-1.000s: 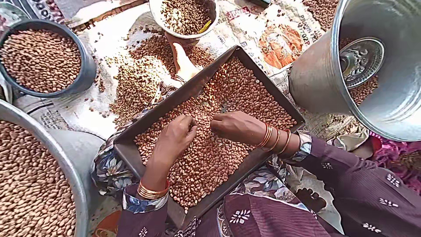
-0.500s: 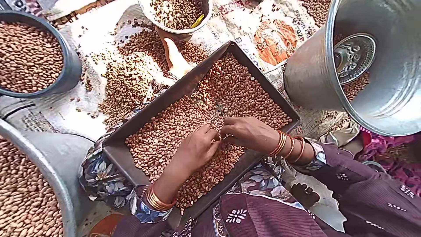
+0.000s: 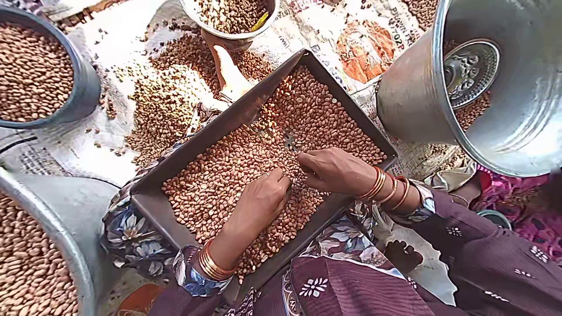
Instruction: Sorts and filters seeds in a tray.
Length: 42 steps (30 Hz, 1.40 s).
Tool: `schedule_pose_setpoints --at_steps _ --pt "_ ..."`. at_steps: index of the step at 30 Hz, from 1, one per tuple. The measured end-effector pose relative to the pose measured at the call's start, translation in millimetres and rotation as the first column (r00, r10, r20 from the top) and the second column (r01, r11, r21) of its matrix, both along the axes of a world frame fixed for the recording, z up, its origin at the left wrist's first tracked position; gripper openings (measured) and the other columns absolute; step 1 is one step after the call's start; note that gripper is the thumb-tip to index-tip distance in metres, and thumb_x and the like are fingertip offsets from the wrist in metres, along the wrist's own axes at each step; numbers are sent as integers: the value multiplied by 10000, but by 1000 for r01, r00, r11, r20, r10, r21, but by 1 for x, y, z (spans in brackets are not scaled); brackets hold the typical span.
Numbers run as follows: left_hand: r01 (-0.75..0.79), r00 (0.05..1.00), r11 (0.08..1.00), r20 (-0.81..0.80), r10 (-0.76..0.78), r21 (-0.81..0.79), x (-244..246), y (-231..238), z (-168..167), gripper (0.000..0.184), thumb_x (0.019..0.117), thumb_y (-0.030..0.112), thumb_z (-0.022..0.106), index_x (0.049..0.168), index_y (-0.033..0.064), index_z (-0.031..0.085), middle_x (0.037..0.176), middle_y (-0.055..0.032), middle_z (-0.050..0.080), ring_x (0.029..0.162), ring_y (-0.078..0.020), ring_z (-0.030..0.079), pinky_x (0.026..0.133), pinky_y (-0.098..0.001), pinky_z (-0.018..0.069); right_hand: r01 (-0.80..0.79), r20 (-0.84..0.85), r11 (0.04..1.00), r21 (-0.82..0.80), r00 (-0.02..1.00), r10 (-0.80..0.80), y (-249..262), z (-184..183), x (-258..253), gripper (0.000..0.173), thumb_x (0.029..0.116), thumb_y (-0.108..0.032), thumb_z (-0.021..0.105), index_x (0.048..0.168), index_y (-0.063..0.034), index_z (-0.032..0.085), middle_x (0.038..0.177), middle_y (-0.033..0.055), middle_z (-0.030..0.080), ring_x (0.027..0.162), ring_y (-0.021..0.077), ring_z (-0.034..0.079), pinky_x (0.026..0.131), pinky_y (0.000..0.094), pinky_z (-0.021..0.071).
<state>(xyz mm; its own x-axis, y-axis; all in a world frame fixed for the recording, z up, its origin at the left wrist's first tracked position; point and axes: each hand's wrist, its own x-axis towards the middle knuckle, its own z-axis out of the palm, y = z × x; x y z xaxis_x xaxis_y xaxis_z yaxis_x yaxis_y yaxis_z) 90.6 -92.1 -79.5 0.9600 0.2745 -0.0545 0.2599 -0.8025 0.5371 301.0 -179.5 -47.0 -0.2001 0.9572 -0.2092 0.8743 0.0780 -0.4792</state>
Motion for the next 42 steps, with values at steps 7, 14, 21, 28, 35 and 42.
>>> schedule_pose_setpoints --at_steps 7,14,21,28,35,42 --pt "-257 951 858 41 306 -444 2 10 12 137 953 199 580 988 90 655 826 7 567 643 -49 522 568 -206 449 -52 -75 995 89 995 59 -9 0 2 113 940 -78 624 943 -42 731 839 101 646 722 232 660 603 372 547" --pt "-219 915 93 -171 366 -971 11 15 22 386 1067 174 233 1035 100 610 886 19 655 720 -51 653 636 -185 562 109 -3 926 363 993 -116 -3 53 18 208 991 -64 566 1112 -73 735 955 95 705 735 202 688 602 344 567" --pt "-285 856 95 -208 473 -954 11 18 22 262 1084 49 394 1074 33 656 775 2 640 575 -19 575 536 -138 496 148 178 932 332 960 -216 5 65 46 196 1025 -68 556 1103 -57 736 961 135 715 764 280 704 661 430 566" --pt "-257 700 66 -139 701 -964 5 30 28 293 1085 38 356 1124 61 646 849 18 664 629 -8 597 564 -133 510 194 245 975 -104 955 -164 30 -2 -1 392 1058 -181 533 1416 -20 526 1167 228 600 824 379 678 653 483 570" --pt "-273 591 81 -100 801 -959 -9 43 25 299 1096 100 358 1105 89 657 820 50 633 588 16 540 522 -110 457 252 342 959 131 896 -283 21 34 13 212 1051 -158 557 1184 -34 666 1014 179 667 706 349 684 561 478 553" --pt "-331 688 340 22 726 -880 -9 41 19 209 1077 128 464 1094 107 671 732 79 549 537 15 445 497 -111 376 7 -94 953 -302 995 -38 -2 18 1 273 1065 -229 508 1238 -39 601 1049 119 672 887 250 693 760 438 571"
